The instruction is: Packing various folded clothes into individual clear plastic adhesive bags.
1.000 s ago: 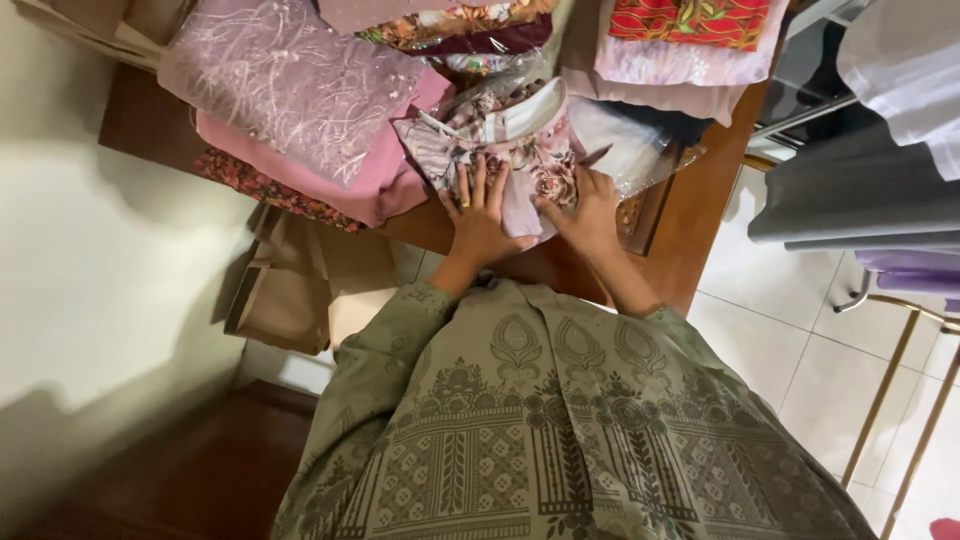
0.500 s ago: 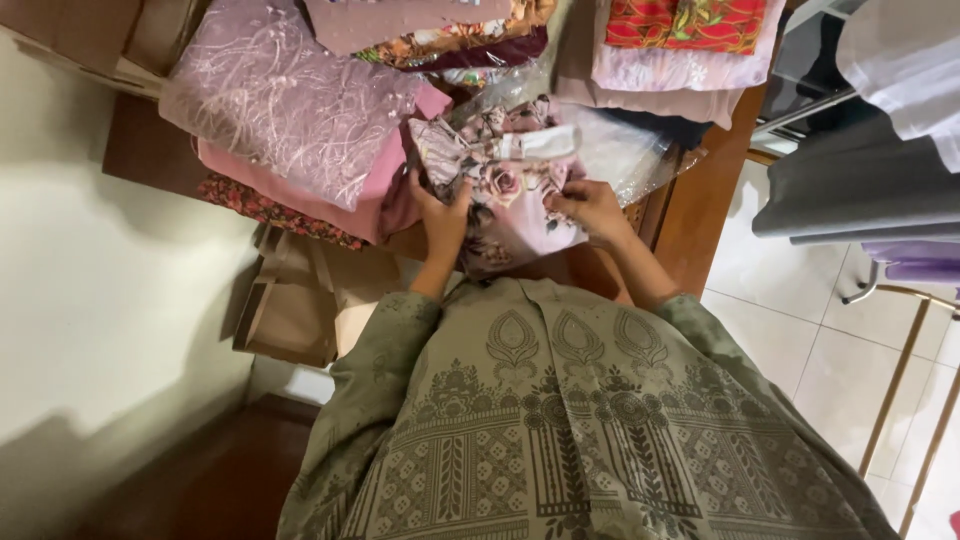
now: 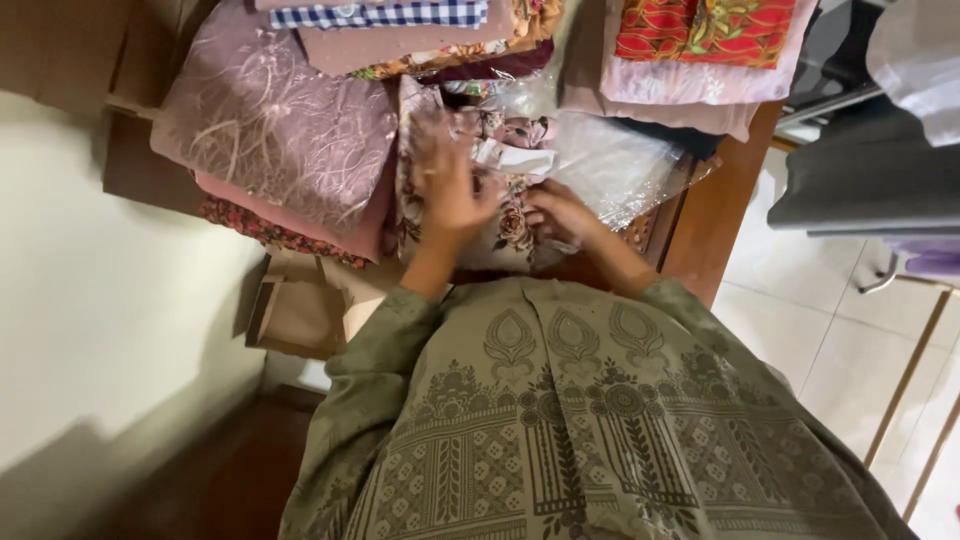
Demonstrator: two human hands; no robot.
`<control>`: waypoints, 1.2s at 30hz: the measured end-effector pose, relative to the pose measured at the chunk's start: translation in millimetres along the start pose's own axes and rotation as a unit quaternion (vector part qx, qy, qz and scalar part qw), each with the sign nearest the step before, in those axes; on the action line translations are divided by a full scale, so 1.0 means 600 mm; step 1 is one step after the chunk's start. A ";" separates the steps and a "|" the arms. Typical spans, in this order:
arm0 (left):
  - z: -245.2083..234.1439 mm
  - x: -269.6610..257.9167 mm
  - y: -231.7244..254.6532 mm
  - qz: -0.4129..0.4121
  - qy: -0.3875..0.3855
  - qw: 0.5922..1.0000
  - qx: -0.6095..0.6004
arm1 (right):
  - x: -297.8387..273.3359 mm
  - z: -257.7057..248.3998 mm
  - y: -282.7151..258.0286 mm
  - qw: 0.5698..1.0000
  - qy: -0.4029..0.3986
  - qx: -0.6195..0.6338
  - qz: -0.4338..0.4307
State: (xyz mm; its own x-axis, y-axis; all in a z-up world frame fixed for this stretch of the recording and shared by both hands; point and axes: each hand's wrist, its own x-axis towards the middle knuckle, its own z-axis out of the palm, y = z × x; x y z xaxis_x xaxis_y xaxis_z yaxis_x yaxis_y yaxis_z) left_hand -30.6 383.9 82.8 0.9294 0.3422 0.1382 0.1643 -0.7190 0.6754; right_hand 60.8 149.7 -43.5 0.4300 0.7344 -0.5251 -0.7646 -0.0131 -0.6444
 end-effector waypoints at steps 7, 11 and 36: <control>0.138 -0.049 0.009 0.091 -0.206 0.973 0.045 | -0.116 -0.011 -0.103 0.885 0.245 -0.395 0.018; 0.163 -0.052 0.006 0.103 -0.209 0.967 0.103 | -0.133 -0.027 -0.089 0.615 0.312 -0.684 -0.240; 0.306 -0.013 0.013 -0.229 -0.318 0.761 -0.517 | -0.176 0.017 -0.174 0.654 0.326 -0.579 -0.363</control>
State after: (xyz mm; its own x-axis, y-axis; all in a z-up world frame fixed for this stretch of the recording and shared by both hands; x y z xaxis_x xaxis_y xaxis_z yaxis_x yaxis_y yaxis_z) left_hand 24.4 264.5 -45.8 0.8788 -0.1847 -0.4400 0.4771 0.3617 0.8010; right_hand 90.3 80.2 85.0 0.8791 0.3930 0.2698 0.4680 -0.6035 -0.6456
